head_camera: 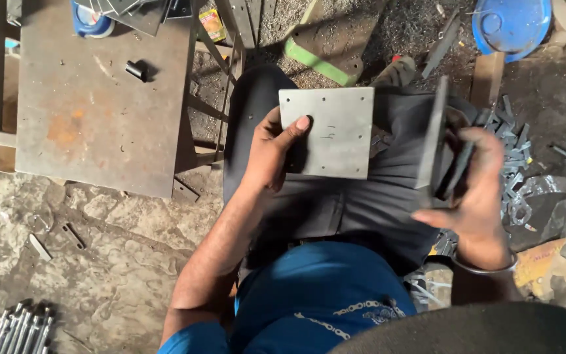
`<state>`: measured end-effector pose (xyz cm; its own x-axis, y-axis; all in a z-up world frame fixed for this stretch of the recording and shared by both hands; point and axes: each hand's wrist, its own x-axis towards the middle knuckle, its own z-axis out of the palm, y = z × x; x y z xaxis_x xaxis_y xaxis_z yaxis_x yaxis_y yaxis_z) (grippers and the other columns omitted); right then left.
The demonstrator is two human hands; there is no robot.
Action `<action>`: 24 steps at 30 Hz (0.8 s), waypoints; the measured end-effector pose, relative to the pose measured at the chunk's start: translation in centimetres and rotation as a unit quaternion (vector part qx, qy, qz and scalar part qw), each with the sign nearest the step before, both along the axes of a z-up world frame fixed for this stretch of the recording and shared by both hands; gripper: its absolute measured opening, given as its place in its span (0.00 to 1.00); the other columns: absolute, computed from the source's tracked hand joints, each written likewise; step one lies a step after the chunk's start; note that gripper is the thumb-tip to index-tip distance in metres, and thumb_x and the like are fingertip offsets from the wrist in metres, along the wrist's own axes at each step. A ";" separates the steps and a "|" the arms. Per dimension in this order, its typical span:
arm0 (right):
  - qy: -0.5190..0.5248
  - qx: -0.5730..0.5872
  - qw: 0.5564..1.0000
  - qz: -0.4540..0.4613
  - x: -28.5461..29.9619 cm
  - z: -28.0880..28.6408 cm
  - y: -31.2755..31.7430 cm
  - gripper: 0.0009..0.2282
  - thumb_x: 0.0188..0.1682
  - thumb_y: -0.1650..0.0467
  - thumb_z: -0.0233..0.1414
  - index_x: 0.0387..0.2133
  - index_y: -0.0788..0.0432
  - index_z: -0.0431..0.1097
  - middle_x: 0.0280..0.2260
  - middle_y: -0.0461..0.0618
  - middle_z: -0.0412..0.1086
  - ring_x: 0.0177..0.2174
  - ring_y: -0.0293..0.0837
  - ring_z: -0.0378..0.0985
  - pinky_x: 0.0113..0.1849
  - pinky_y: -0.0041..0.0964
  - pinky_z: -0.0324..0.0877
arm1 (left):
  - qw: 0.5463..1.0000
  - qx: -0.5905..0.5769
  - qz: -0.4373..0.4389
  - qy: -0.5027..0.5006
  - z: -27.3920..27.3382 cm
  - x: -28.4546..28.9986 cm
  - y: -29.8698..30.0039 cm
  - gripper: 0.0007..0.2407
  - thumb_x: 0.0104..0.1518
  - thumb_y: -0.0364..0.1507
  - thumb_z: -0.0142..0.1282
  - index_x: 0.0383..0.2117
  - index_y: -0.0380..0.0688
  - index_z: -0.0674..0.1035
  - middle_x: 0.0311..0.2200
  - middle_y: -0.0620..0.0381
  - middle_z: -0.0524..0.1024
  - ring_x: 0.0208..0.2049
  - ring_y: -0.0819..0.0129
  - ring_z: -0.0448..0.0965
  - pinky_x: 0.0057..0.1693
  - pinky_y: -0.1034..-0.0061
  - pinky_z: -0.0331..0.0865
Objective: The person sits with a square metal plate on their lap and uses a hand punch tool to punch holes at marked spots on the plate. They finish a plate, place it on the adjacent table, pick up another plate, and continue punching holes in it.
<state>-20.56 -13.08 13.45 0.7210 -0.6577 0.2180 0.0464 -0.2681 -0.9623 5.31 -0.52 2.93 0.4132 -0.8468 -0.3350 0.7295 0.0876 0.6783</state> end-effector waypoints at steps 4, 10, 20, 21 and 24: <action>0.202 -0.292 0.934 0.043 3.0 2.9 0.6 0.49 0.25 0.57 0.73 0.59 0.58 0.51 0.67 0.66 0.53 0.64 0.63 0.56 0.65 0.57 0.52 | 0.997 -0.035 -0.008 -0.073 -0.3 -1.2 -0.3 0.14 0.66 0.34 0.59 0.48 0.35 0.81 0.40 0.61 0.80 0.42 0.79 0.75 0.50 0.82 0.71; 0.318 -0.432 0.838 0.098 5.1 1.3 0.3 0.48 0.21 0.53 0.72 0.54 0.61 0.56 0.64 0.67 0.54 0.62 0.69 0.56 0.62 0.67 0.51 | 0.998 -0.026 -0.053 0.003 -0.5 -4.6 -0.5 0.19 0.70 0.42 0.50 0.45 0.34 0.79 0.34 0.60 0.79 0.35 0.78 0.74 0.42 0.81 0.71; 0.341 -0.399 0.839 0.145 4.2 -2.7 0.6 0.49 0.21 0.56 0.70 0.59 0.62 0.57 0.66 0.62 0.59 0.61 0.66 0.63 0.62 0.61 0.60 | 0.998 -0.019 -0.014 -0.054 -2.3 -7.3 -1.9 0.24 0.62 0.42 0.60 0.52 0.30 0.80 0.44 0.49 0.82 0.45 0.66 0.80 0.52 0.70 0.76; 0.325 -0.354 0.865 0.143 3.3 -4.0 -0.1 0.50 0.22 0.54 0.69 0.60 0.63 0.56 0.64 0.62 0.59 0.60 0.64 0.64 0.61 0.60 0.61 | 0.996 -0.021 -0.031 -0.080 -3.0 -7.9 -2.7 0.27 0.61 0.45 0.59 0.55 0.29 0.78 0.46 0.45 0.81 0.47 0.63 0.80 0.54 0.68 0.75; 0.308 -0.238 0.906 0.169 2.7 -7.2 -2.3 0.51 0.25 0.51 0.67 0.61 0.66 0.55 0.60 0.62 0.60 0.57 0.60 0.67 0.59 0.56 0.63 | 0.989 -0.014 -0.035 -0.141 -3.7 -7.7 -3.4 0.33 0.60 0.51 0.56 0.59 0.30 0.76 0.49 0.41 0.81 0.51 0.59 0.80 0.56 0.67 0.75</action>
